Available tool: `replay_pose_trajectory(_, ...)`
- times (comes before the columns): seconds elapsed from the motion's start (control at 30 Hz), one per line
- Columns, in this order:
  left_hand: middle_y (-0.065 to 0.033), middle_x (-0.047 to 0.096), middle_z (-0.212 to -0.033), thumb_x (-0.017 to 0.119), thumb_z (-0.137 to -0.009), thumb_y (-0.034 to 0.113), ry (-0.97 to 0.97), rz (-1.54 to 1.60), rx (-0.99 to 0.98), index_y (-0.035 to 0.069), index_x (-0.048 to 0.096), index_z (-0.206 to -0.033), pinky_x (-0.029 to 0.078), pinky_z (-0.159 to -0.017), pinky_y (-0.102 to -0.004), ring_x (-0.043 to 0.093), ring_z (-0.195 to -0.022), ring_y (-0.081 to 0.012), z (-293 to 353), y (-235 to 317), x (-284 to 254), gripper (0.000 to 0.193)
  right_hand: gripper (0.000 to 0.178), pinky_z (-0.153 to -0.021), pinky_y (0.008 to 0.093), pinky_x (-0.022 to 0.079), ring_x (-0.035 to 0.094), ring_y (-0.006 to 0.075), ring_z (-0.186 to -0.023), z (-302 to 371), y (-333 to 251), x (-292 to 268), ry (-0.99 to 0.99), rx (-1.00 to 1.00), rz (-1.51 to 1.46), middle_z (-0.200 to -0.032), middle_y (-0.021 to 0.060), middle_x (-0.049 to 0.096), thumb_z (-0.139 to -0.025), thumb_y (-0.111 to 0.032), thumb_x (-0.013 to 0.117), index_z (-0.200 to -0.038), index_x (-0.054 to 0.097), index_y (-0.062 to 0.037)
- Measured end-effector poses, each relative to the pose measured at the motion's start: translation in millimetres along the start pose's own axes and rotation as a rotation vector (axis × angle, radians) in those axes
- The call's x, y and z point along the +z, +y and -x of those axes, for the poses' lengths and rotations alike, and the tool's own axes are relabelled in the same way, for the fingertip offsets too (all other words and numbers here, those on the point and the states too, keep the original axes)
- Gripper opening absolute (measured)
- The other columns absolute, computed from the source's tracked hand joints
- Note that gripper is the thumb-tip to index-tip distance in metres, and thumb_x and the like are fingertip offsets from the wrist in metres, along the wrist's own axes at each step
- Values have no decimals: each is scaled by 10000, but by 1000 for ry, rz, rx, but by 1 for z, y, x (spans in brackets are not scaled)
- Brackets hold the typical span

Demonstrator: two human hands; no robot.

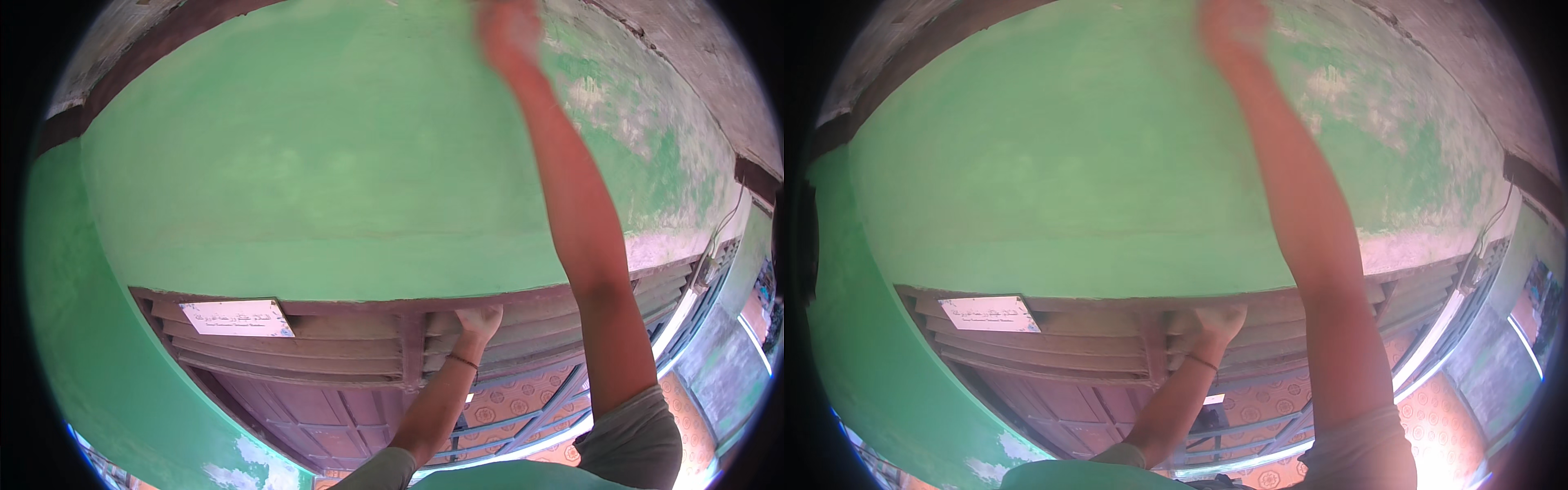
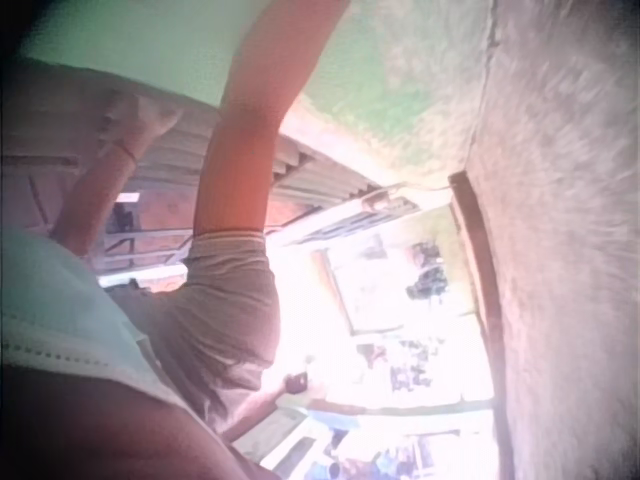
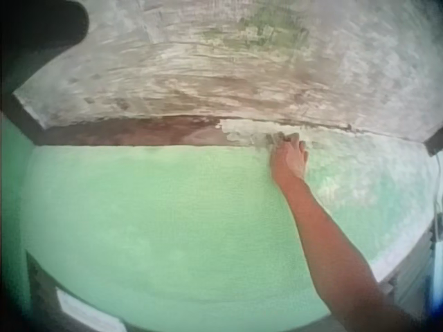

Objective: The person scrapes old paint from a green wall using a handheld scraper. They repeatedly remove flakes and residue from the upper wall area near a wooden slatted structure.

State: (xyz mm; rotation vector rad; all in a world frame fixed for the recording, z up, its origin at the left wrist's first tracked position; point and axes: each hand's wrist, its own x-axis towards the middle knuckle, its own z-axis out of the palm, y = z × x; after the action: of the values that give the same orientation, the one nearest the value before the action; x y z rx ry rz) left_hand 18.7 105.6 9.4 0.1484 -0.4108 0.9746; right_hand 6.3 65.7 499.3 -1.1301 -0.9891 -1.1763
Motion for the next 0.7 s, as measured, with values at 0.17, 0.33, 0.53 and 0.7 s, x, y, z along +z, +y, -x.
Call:
replay_pose_trajectory(0.17, 55, 604, -1370, 647, -890, 669, -110, -92, 10, 196, 555, -1409, 435, -1110, -381, 541, -1307, -165, -1, -5, -3, 709, 316, -897, 493, 482, 595, 305, -1100, 57, -66, 49, 51, -314, 68, -1124, 128, 637, -943, -133, 534, -1218, 684, -172)
replay_pose_trajectory(0.33, 32, 585, -1403, 601, -908, 665, -27, -95, -1, 189, 543, -1432, 408, -1129, -405, 515, -1335, -188, 3, 0, 1, 710, 371, -995, 474, 468, 571, 269, -1179, 106, -95, 29, -113, -840, -324, -1259, 80, 611, -949, -111, 530, -1241, 700, -263)
replay_pose_trajectory(0.53, 64, 617, -1347, 643, -898, 661, 27, -97, 0, 201, 582, -1381, 445, -1090, -370, 551, -1285, -157, 0, -2, -1, 670, 400, -964, 507, 464, 572, 347, -1160, 8, 9, -13, -79, 23, 140, -1315, 158, 589, -994, -204, 509, -1366, 657, -211)
replay_pose_trajectory(0.7, 51, 601, -1384, 612, -919, 653, -35, -24, -33, 195, 569, -1400, 431, -1109, -390, 539, -1305, -174, -7, 2, -22, 666, 526, -961, 481, 464, 594, 302, -1111, 174, -37, -9, -82, -565, 84, -1237, 103, 631, -911, -105, 543, -1419, 612, -223)
